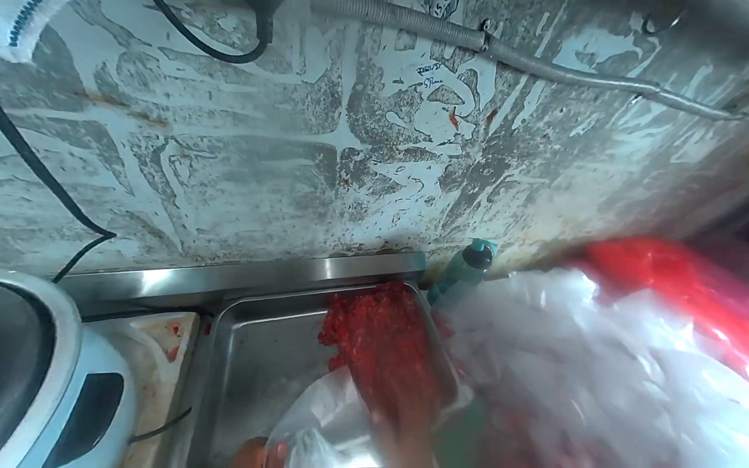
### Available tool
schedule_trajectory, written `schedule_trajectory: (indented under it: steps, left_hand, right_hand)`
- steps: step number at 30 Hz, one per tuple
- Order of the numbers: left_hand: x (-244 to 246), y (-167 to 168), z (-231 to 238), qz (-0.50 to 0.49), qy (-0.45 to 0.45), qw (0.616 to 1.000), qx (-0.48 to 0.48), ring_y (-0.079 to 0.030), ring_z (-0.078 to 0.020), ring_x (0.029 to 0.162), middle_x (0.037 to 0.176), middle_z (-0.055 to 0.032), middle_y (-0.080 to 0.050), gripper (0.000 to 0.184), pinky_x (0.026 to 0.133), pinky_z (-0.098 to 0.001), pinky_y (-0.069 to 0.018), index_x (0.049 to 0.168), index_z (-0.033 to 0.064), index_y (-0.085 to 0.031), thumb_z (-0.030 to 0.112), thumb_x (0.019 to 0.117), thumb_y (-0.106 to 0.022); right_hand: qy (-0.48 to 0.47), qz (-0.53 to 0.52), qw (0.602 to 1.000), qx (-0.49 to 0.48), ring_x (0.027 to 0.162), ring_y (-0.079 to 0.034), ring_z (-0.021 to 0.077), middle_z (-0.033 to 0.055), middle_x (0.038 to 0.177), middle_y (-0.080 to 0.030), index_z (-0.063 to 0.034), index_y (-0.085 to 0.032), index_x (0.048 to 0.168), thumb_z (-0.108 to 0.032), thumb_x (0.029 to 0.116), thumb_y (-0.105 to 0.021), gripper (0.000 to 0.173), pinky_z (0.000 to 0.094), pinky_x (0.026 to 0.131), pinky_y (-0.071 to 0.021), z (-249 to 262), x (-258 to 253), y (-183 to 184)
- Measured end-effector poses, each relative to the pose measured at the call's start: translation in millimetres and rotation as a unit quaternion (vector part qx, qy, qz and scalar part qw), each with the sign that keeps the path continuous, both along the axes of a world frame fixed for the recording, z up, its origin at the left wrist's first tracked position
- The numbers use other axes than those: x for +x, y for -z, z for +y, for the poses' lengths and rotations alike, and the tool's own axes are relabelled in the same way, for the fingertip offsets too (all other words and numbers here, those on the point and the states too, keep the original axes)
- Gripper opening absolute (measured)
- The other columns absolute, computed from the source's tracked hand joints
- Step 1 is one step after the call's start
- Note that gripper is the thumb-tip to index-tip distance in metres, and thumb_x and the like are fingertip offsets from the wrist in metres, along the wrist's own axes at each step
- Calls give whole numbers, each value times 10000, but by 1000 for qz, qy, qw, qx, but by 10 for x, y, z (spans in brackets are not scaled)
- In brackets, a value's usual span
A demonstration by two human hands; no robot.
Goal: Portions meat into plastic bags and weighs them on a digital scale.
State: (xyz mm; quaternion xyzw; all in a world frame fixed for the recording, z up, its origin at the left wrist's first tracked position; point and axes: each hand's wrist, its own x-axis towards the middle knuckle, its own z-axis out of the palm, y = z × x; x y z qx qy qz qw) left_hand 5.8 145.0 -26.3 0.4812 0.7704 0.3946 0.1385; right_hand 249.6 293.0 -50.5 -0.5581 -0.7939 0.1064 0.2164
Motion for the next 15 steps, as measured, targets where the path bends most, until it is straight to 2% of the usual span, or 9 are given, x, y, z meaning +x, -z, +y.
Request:
schedule_trajectory:
  steps: [2,4,6,8,9,11,12,14,15]
  left_hand:
    - [25,43,28,2,-14,1000,7,-696,-327,961,952,-206,-703,450,882,-495,-562,935,-22,-690,369,1063,-505]
    - [44,-53,59,-58,-39,997,30,-695,-277,939,971,-209,-698,397,877,-472,-570,1034,-62,-677,298,1066,-511]
    - [70,-177,63,-119,-68,988,70,-692,-202,829,888,-187,-694,362,819,-417,-590,1040,-96,-669,239,1061,-534]
    - [161,-414,55,-124,-79,984,96,-672,-150,701,768,-148,-681,359,714,-371,-593,954,-95,-683,237,1040,-576]
    - [246,-557,52,-132,-61,983,110,-661,-123,680,749,-122,-675,340,685,-341,-589,920,-82,-683,228,1030,-595]
    - [431,-778,50,-204,48,967,144,-688,-99,800,868,-87,-709,266,753,-308,-605,925,-44,-695,198,1010,-623]
    - [489,-811,70,-259,132,942,166,-703,-143,976,1038,-105,-727,248,883,-349,-606,997,-29,-718,200,1009,-624]
    - [519,-786,144,-304,229,900,214,-616,-253,1254,1313,-143,-667,362,1067,-443,-524,1154,8,-722,322,1043,-579]
    - [497,-766,148,-306,205,902,224,-586,-269,1302,1375,-149,-634,389,1089,-448,-508,1197,15,-710,342,1055,-553]
  right_hand:
    - [-18,32,999,-21,1543,-252,357,20,1586,-467,-249,-586,1454,-758,904,-466,759,778,1153,-119,35,16,14]
    - [-48,65,996,-23,1549,-236,353,13,1593,-456,-263,-618,1418,-723,908,-523,693,761,1166,-127,58,91,0]
    - [-85,128,988,-24,1547,-238,360,51,1589,-456,-232,-655,1367,-652,921,-582,616,733,1198,-138,3,127,-158]
    - [-145,210,966,-47,1504,-352,291,68,1526,-529,-160,-676,1323,-596,926,-635,591,648,1220,-217,-198,10,-482]
    - [-191,252,943,-101,1460,-424,243,94,1511,-540,-92,-644,1361,-560,920,-676,643,546,1218,-318,-334,-77,-689]
    - [-272,307,879,-245,1388,-517,209,171,1515,-514,37,-459,1497,-444,912,-747,810,415,1164,-450,-568,-233,-1028]
    - [-268,330,859,-284,1305,-585,197,182,1445,-573,65,-451,1483,-334,914,-754,759,397,1111,-491,-656,-285,-1140]
    - [-188,429,828,-307,1030,-706,164,135,1171,-713,64,-583,1327,-89,974,-628,387,373,924,-601,-742,-304,-1266]
    - [-147,486,797,-327,982,-717,176,127,1130,-730,54,-615,1292,-45,1017,-544,301,380,890,-614,-730,-251,-1314]
